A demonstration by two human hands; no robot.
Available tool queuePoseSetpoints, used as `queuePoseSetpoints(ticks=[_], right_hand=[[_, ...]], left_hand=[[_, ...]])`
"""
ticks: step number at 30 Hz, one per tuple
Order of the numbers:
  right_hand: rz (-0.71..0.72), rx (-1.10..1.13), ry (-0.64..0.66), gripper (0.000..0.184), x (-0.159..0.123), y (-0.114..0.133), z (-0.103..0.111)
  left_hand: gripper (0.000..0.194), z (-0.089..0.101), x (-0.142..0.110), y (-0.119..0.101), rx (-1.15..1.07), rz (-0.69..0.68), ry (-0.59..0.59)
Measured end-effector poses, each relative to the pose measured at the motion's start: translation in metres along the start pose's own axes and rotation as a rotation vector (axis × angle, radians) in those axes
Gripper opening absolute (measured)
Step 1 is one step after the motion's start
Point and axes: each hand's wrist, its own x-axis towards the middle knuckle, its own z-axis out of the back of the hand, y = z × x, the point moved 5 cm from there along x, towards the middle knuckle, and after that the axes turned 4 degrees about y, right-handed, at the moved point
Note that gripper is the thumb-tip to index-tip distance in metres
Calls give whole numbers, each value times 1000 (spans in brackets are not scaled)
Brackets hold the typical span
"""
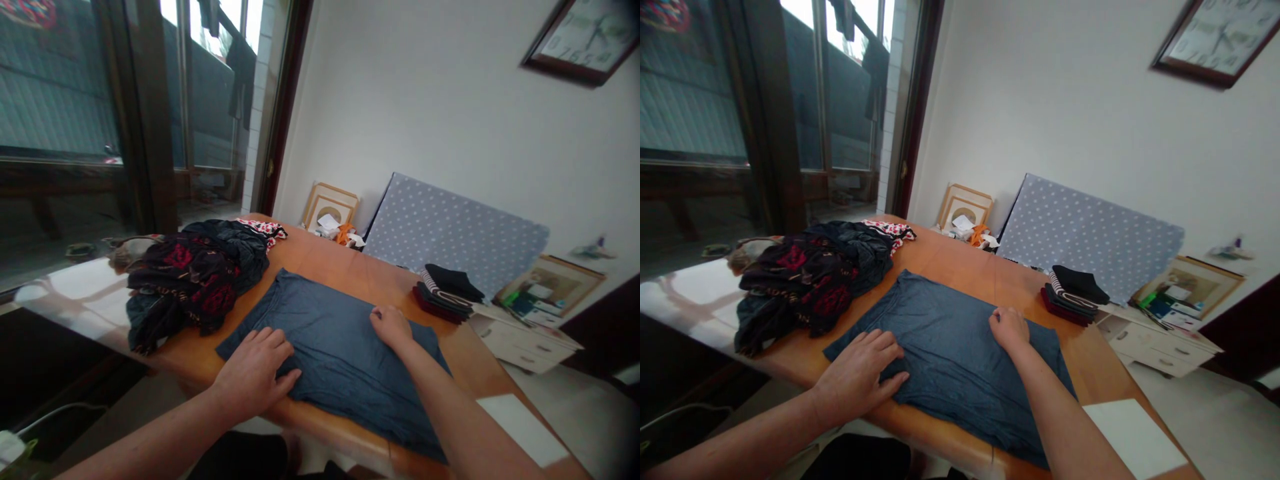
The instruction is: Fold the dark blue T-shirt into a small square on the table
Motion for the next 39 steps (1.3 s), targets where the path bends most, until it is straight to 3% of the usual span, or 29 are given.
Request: queuePoseSetpoints(ticks=[3,12,16,21,29,32,37,39], right_hand=[[148,45,35,32,-2,27,-8],[55,19,0,40,25,25,3],[124,42,7,38,22,34,-3],[86,35,2,39,29,42,-9],[175,54,-13,40,41,89,-13],[272,75,8,39,45,112,-14],[241,65,11,39,55,139,-15],[302,90,9,38,57,154,-15]], left_hand=[[20,-1,0,0,-9,4,-3],[18,3,1,-1,-25,3,-14],[19,2,1,0,-21,8,-6],[24,0,0,2,1,47,-16],[30,-1,-1,4,-11,111,-46],[30,-1,-2,5,-30,119,-48],[33,-1,-2,6,-51,135,-38],[34,-1,-2,6,-63,146,-31]])
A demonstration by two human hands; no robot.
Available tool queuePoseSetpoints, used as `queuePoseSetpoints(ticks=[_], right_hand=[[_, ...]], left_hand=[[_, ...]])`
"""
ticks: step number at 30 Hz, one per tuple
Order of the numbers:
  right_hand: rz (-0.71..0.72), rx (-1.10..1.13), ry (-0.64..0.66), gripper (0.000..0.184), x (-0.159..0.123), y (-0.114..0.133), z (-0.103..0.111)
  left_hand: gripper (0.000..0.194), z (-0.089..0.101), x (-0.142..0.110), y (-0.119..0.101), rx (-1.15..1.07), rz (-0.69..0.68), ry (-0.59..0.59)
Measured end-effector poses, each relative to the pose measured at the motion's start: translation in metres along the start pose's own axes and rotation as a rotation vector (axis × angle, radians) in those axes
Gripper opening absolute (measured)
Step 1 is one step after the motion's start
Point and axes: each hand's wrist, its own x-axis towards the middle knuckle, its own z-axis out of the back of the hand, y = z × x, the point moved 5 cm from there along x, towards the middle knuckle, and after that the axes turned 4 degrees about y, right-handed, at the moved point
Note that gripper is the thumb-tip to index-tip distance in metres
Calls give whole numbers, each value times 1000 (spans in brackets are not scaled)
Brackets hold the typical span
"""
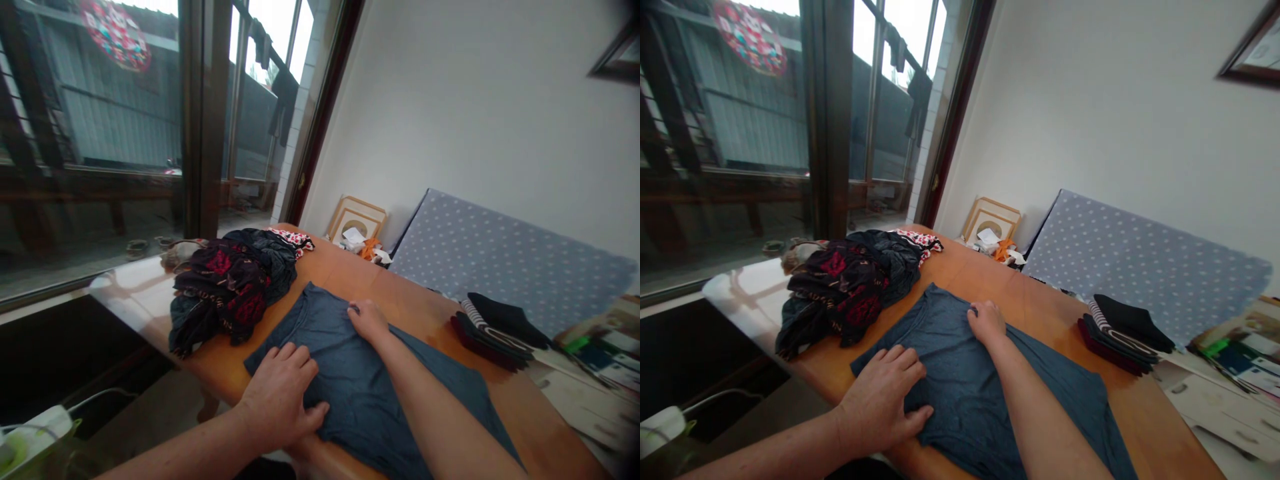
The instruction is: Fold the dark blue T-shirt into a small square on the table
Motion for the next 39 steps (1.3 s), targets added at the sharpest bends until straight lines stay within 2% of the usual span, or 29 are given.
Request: queuePoseSetpoints(ticks=[3,7,9,12,14,20,24,28,31,34,37,39], right_hand=[[91,25,21,37,8,20,-3],[43,14,7,39,21,38,-4],[112,39,-7,40,27,55,-5],[235,64,46,45,34,84,-15],[235,58,92,50,39,97,-23],[155,57,138,58,48,105,-33],[220,85,139,62,43,112,-35],[278,129,221,67,36,122,-39],[276,175,203,69,30,121,-31],[283,234,128,69,15,107,-18],[276,292,67,66,-8,74,-8],[249,292,24,61,-25,41,0]], left_hand=[[36,0,0,0,-13,14,11],[36,-1,0,2,-29,26,15],[37,-2,0,3,-42,32,21],[37,-3,0,4,-56,39,34],[38,-3,0,5,-63,41,40],[40,-4,0,7,-83,42,63],[40,-4,0,6,-86,40,59],[39,-2,0,4,-72,25,40],[38,0,-1,3,-45,18,31],[35,3,-1,1,-8,0,24],[32,3,0,0,31,-19,23],[31,2,0,0,45,-31,22]])
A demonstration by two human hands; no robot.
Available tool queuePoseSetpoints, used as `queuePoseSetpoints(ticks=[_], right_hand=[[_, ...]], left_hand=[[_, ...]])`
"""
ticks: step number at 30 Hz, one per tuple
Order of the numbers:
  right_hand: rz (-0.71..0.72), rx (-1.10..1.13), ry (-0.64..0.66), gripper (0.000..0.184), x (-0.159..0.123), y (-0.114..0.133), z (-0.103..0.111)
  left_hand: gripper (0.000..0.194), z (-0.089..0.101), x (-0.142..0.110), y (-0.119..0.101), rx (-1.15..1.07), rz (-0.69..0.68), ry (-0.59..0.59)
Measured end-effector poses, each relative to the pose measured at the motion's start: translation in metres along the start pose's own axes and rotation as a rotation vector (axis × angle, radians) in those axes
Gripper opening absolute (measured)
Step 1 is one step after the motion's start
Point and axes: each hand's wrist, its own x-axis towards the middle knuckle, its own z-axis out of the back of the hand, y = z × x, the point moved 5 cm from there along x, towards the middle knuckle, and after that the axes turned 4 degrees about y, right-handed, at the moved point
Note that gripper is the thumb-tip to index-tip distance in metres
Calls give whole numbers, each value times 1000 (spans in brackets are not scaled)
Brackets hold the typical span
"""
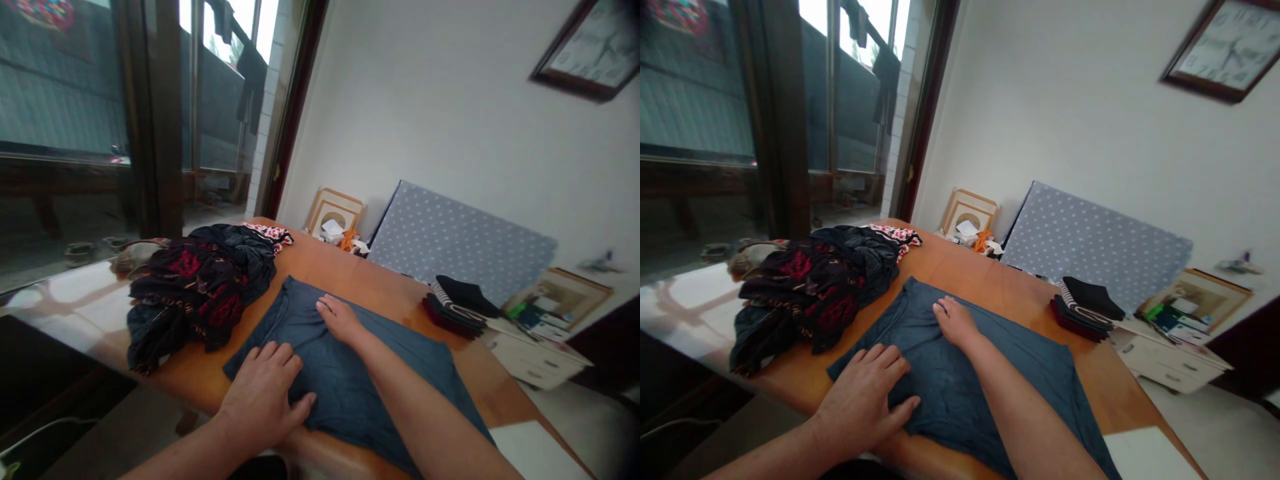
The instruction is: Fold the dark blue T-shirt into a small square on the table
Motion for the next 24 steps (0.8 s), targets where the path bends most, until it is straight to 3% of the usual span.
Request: queuePoseSetpoints(ticks=[6,10,15,24], right_hand=[[-354,-184,-71,51,-72,-106,57],[-515,-235,-48,51,-111,-155,70],[-569,-243,10,59,-126,-179,61],[-602,-213,62,72,-130,-186,62]], left_hand=[[30,-4,3,1,21,-28,0],[31,-6,4,2,33,-37,-14],[32,-8,5,3,57,-39,-26],[37,-14,7,6,96,-57,-52]])
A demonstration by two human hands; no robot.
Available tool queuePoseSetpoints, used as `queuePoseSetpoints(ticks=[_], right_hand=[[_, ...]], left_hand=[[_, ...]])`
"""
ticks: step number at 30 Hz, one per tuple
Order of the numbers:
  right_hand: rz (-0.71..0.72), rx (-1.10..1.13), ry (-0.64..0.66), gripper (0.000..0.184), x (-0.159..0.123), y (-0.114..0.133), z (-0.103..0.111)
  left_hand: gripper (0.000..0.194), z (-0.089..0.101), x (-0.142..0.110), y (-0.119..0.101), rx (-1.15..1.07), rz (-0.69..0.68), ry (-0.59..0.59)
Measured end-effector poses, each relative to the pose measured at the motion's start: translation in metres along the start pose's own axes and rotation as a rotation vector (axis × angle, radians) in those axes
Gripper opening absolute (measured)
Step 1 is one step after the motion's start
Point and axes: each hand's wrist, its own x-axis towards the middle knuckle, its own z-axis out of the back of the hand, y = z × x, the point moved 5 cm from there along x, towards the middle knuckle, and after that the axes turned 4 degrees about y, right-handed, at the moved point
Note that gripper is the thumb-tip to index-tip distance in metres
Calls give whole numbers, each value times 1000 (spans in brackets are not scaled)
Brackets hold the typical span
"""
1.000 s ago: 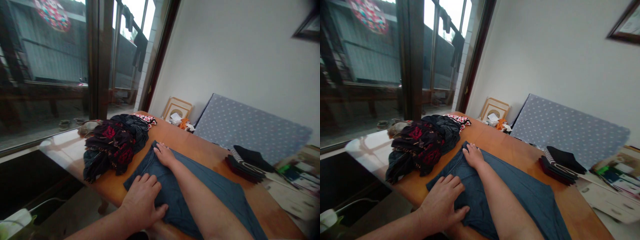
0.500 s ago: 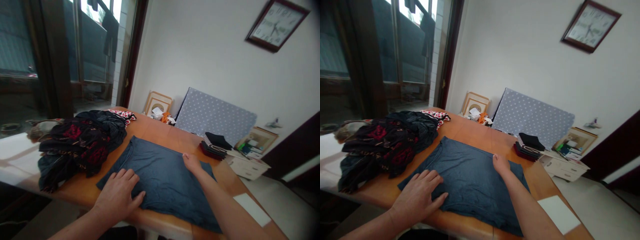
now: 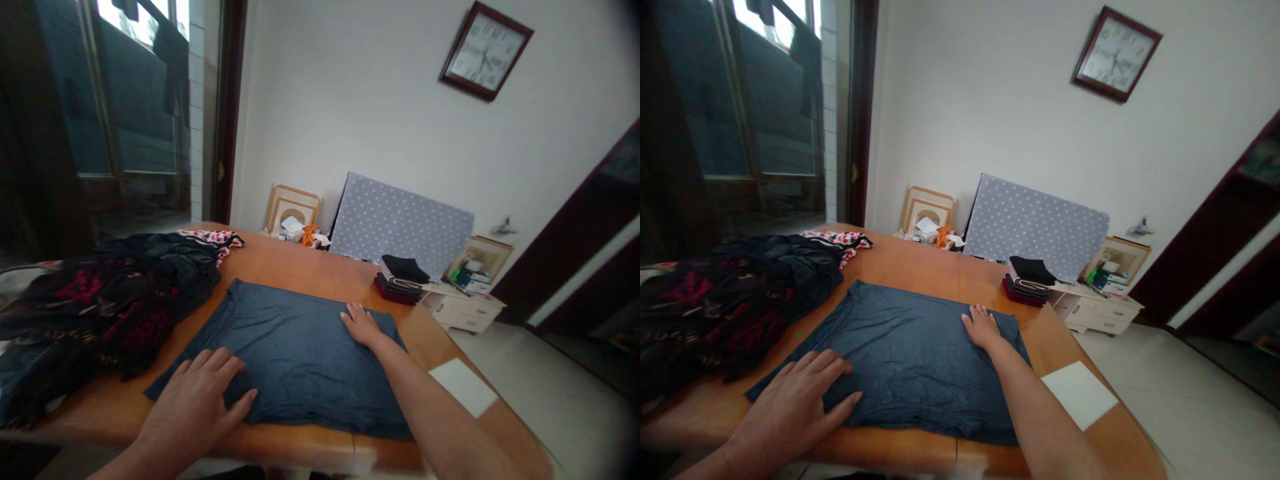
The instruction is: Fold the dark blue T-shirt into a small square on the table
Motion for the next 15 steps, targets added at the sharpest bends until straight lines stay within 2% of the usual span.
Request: queuePoseSetpoints(ticks=[6,10,15], right_hand=[[-156,5,-56,76,-8,-38,12],[-238,-9,-38,78,-19,-65,9],[-238,-3,1,78,-26,-75,13]], left_hand=[[37,-6,2,6,0,-11,-11],[39,-6,2,7,6,-7,-3],[40,-2,4,3,15,-3,19]])
